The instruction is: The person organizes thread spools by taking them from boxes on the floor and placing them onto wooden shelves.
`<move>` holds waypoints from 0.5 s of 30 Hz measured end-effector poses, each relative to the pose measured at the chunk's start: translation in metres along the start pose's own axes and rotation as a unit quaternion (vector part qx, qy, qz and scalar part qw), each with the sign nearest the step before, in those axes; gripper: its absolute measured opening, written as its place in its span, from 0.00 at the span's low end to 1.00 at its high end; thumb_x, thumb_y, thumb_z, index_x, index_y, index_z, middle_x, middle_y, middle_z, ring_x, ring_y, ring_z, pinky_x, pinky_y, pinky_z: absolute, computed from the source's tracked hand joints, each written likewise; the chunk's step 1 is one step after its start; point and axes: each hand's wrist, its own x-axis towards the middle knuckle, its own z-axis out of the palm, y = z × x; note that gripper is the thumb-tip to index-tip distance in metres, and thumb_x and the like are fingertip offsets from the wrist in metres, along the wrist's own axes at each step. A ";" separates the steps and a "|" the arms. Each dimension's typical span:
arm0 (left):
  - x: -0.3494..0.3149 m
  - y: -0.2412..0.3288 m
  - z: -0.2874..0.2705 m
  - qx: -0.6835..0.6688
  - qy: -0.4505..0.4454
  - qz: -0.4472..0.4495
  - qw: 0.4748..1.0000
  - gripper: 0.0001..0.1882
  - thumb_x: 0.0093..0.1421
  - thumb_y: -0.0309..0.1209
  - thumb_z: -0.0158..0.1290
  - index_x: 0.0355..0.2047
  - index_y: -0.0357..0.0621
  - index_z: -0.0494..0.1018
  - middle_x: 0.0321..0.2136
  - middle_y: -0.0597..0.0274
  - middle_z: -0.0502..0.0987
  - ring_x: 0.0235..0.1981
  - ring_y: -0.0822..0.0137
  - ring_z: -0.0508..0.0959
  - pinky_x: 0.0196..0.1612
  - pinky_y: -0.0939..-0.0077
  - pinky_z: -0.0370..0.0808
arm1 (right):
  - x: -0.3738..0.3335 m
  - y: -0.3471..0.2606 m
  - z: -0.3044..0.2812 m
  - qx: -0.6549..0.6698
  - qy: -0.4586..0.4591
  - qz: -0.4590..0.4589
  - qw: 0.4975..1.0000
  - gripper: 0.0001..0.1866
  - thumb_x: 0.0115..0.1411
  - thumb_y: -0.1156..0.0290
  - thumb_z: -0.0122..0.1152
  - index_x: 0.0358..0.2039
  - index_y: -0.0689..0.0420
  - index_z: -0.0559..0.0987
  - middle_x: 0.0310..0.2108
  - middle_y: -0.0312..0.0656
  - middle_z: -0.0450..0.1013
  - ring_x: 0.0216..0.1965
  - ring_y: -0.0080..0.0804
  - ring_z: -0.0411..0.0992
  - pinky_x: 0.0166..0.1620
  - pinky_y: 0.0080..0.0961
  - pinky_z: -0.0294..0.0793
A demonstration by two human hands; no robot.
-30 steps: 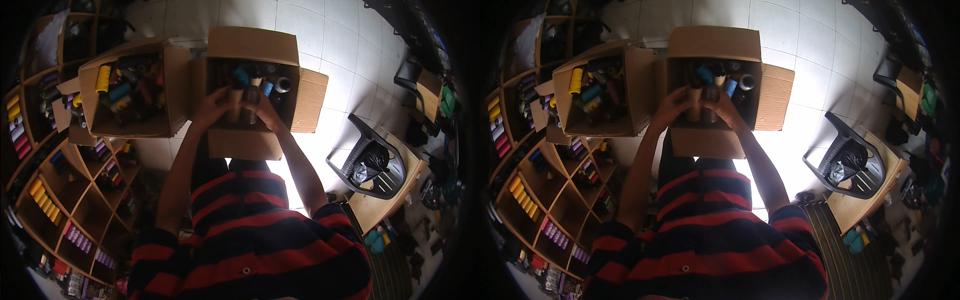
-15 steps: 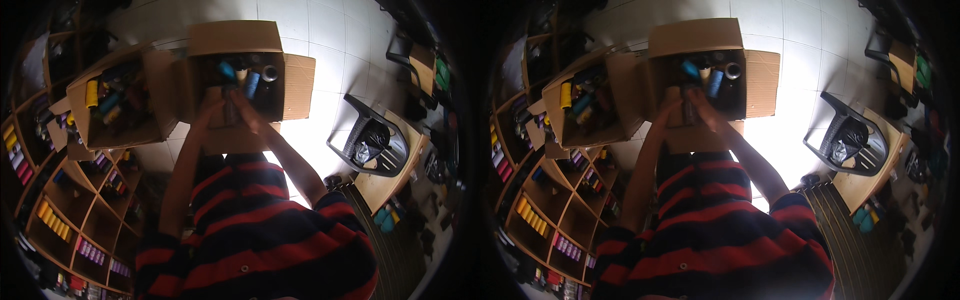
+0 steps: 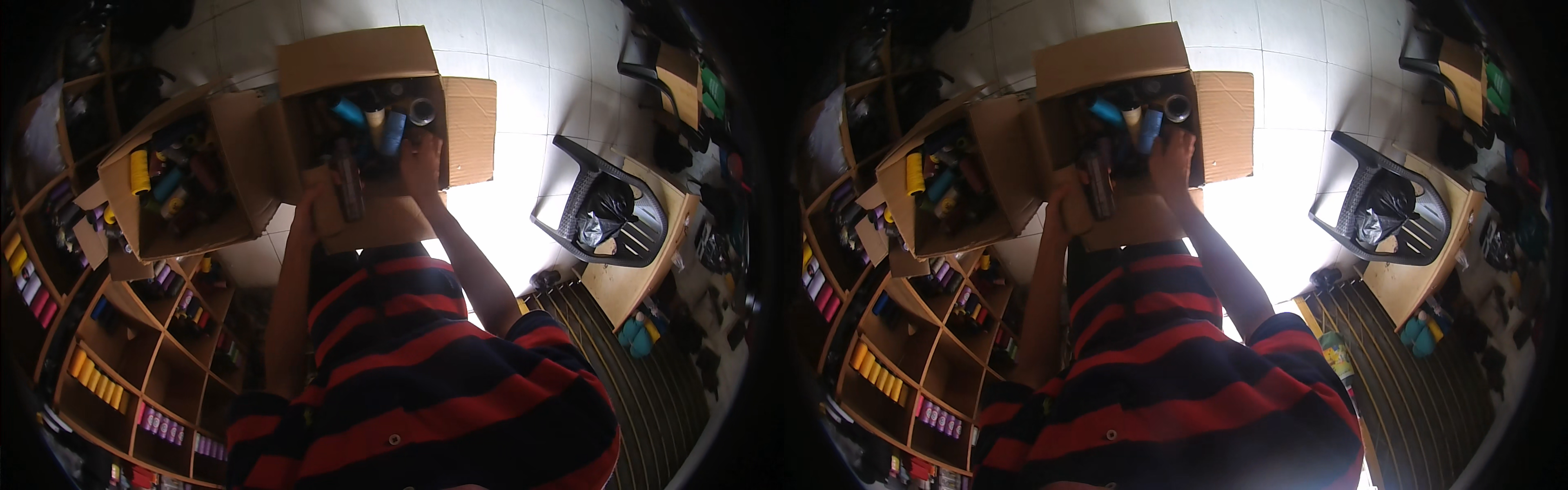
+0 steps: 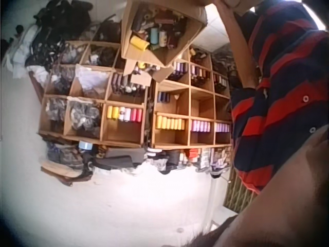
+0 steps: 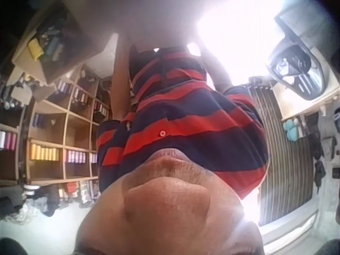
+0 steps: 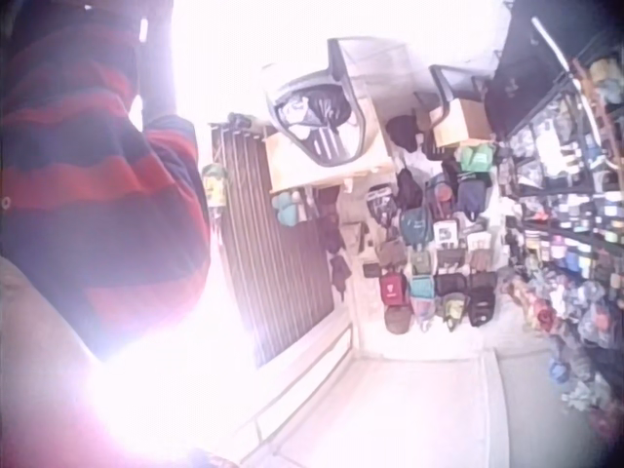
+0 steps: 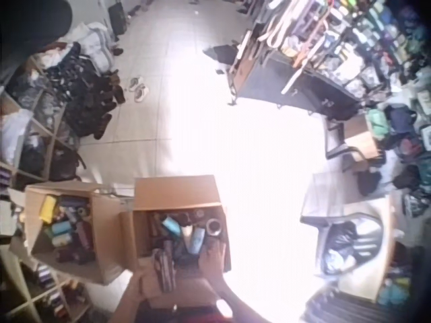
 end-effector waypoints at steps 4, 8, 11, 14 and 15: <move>-0.011 -0.001 -0.003 0.005 0.011 0.013 1.000 0.21 0.58 0.43 0.48 0.45 0.41 0.65 0.51 0.46 0.68 0.51 0.54 0.72 0.53 0.63 0.72 | 0.008 -0.009 -0.022 0.009 -0.034 0.087 0.996 0.28 0.57 0.66 0.54 0.56 0.61 0.59 0.50 0.61 0.59 0.53 0.64 0.61 0.55 0.54 0.61; -0.025 -0.025 -0.043 -0.039 0.075 0.016 0.996 0.24 0.59 0.42 0.48 0.52 0.42 0.64 0.50 0.52 0.69 0.50 0.59 0.73 0.53 0.64 0.72 | 0.010 -0.005 -0.022 -0.035 -0.077 0.117 0.990 0.30 0.56 0.65 0.55 0.57 0.59 0.57 0.49 0.62 0.63 0.50 0.64 0.65 0.52 0.53 0.65; -0.030 -0.023 -0.033 -0.028 0.085 0.014 0.996 0.26 0.60 0.41 0.48 0.56 0.43 0.62 0.48 0.55 0.70 0.49 0.61 0.73 0.52 0.64 0.72 | 0.009 0.018 -0.009 -0.044 -0.075 0.094 0.992 0.29 0.56 0.64 0.55 0.55 0.57 0.58 0.45 0.60 0.69 0.48 0.62 0.68 0.51 0.52 0.66; -0.047 -0.017 -0.028 0.012 0.153 0.013 0.988 0.26 0.59 0.42 0.48 0.55 0.43 0.63 0.47 0.56 0.71 0.49 0.61 0.73 0.52 0.65 0.72 | 0.012 0.020 -0.013 -0.020 -0.133 0.092 0.987 0.35 0.56 0.62 0.56 0.60 0.59 0.53 0.48 0.58 0.68 0.49 0.60 0.67 0.51 0.50 0.66; -0.051 -0.011 -0.018 0.025 0.169 0.016 0.985 0.24 0.59 0.43 0.48 0.52 0.42 0.64 0.48 0.53 0.70 0.49 0.59 0.73 0.51 0.64 0.72 | 0.016 0.018 -0.015 -0.011 -0.156 0.095 0.983 0.39 0.56 0.61 0.56 0.63 0.60 0.51 0.51 0.58 0.67 0.51 0.59 0.67 0.52 0.49 0.65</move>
